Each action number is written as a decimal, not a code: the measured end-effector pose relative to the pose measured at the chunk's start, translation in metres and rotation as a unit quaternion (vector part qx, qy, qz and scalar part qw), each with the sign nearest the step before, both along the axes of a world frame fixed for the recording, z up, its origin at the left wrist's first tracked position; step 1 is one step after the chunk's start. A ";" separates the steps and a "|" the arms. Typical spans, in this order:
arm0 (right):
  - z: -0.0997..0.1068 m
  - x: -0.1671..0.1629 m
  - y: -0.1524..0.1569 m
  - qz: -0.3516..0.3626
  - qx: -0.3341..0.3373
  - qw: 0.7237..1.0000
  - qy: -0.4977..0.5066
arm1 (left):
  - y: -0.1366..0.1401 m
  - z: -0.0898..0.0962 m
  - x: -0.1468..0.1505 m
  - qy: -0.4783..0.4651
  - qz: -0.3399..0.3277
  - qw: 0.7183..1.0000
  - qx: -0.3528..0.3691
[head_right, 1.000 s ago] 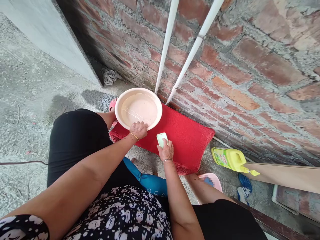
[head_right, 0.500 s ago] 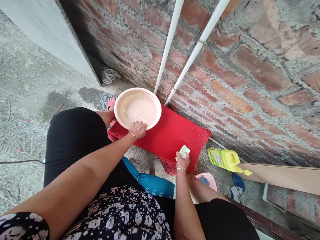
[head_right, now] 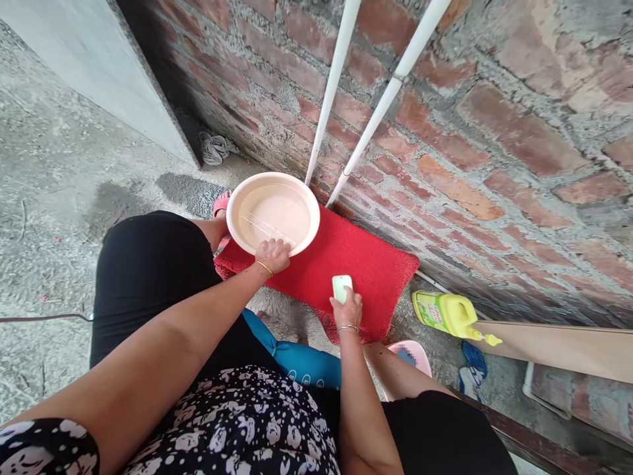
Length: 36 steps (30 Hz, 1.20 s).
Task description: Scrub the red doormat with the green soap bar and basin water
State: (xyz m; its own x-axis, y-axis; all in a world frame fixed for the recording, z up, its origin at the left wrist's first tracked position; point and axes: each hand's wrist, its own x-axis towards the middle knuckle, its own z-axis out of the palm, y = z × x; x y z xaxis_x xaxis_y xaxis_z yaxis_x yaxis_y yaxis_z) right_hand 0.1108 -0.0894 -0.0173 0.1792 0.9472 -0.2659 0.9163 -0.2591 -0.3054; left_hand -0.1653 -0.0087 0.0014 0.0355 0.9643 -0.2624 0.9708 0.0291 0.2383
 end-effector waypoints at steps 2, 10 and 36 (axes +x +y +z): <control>0.002 0.028 -0.006 -0.102 -0.011 0.995 0.009 | 0.000 -0.001 0.000 0.002 0.001 1.000 0.001; 0.010 0.012 0.007 -0.153 0.017 0.987 0.042 | 0.003 -0.004 0.001 -0.004 0.000 1.000 -0.011; 0.007 0.099 -0.001 -0.378 -0.034 0.925 -0.019 | 0.003 -0.002 0.000 -0.003 0.003 1.000 -0.031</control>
